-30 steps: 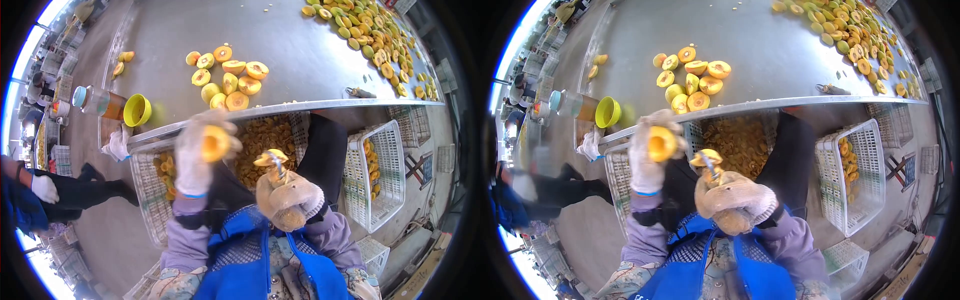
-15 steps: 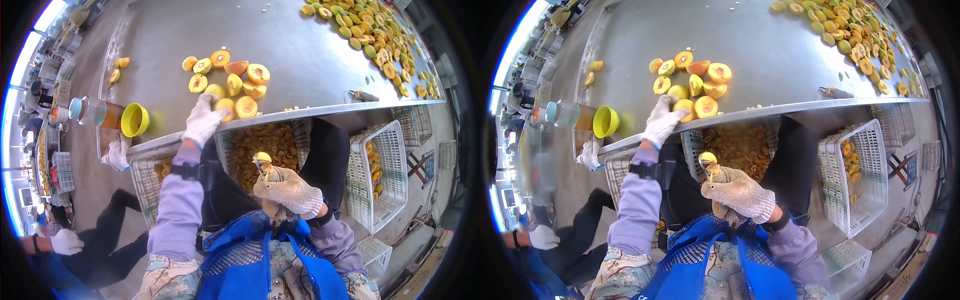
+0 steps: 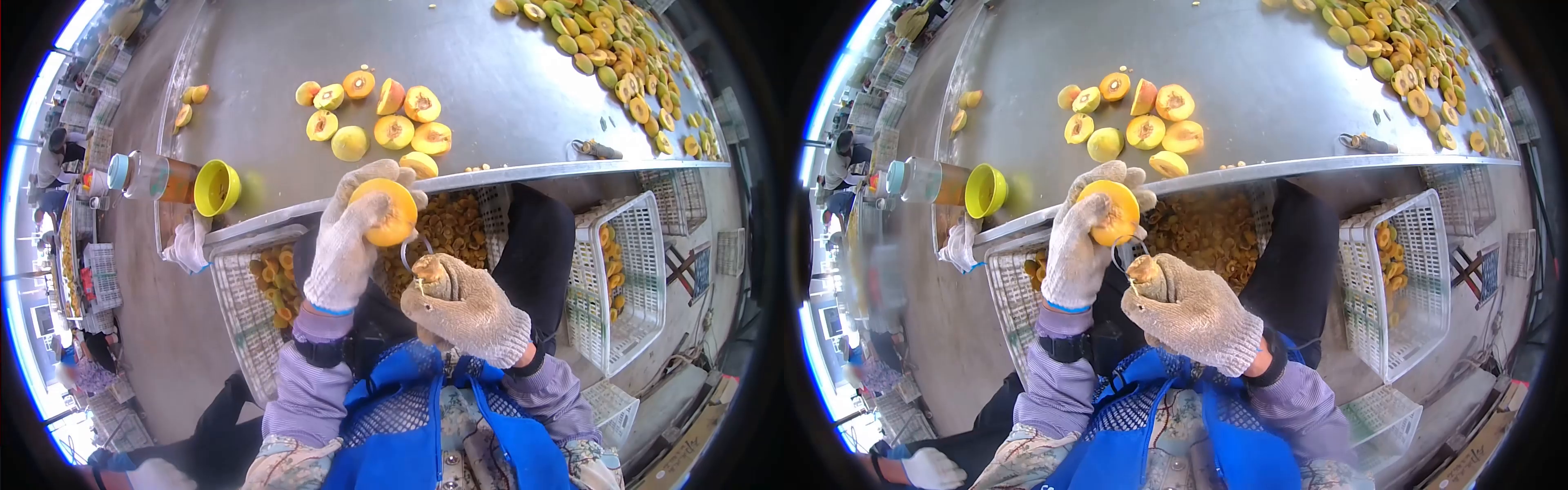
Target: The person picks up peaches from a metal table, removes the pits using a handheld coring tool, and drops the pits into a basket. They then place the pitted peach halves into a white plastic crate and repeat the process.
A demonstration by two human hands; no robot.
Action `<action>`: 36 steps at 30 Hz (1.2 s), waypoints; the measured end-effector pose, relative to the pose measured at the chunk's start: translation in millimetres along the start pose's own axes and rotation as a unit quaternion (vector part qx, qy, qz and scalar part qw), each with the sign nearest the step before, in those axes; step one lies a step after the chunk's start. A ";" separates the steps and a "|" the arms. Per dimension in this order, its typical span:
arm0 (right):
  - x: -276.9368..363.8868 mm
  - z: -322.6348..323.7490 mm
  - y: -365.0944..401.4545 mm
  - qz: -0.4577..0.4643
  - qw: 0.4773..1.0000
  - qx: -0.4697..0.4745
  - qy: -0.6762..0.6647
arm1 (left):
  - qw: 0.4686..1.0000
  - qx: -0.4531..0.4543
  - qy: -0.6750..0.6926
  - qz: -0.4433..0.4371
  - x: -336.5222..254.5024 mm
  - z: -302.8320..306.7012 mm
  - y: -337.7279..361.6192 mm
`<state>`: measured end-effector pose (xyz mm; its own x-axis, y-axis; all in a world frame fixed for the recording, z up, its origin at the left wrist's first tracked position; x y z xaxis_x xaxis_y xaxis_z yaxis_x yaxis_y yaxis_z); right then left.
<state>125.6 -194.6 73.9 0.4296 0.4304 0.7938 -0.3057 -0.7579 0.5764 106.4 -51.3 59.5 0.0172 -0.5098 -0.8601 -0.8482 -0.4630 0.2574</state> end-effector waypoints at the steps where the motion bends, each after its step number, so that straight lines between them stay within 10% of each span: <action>1: 4.3 -1.0 0.9 0.001 1.000 -0.001 0.001 | 1.000 0.006 0.002 -0.012 -0.6 -5.7 4.3; 13: 5.5 3.8 8.4 0.051 0.997 -0.050 0.036 | 0.988 -0.028 -0.082 -0.130 -18.9 -45.3 37.8; 15: -1.1 -13.0 14.1 0.014 0.988 0.061 -0.139 | 0.976 -0.031 -0.138 -0.168 -25.2 -48.5 41.4; 27: -28.4 -15.8 27.4 -0.118 0.945 0.208 -0.223 | 0.858 0.045 -0.427 -0.282 -66.2 -77.8 56.1; 33: -25.4 -34.8 29.4 -0.015 0.879 0.354 -0.318 | 0.834 0.092 -0.319 -0.441 -64.8 -78.4 66.0; 34: -22.5 -38.5 33.3 -0.015 0.880 0.354 -0.317 | 0.834 0.092 -0.318 -0.442 -65.2 -80.2 71.3; 36: -17.4 -34.3 33.4 -0.056 0.875 0.255 -0.409 | 0.974 0.091 -0.122 -0.168 -39.5 -69.7 58.4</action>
<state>78.8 -210.7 85.9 0.9602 0.1795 0.2138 0.1061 -0.9430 0.3154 93.1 -108.7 139.1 0.2024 -0.1541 -0.9671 -0.8964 -0.4268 -0.1196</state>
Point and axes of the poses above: each hand's wrist, its own y-axis away from the middle knuckle, its own z-axis out of the back of the hand, x = y × z, the point moved 8 cm from there along -y, towards the middle knuckle, and after that the axes turned 5 degrees about -y, right-handed, at the moved point
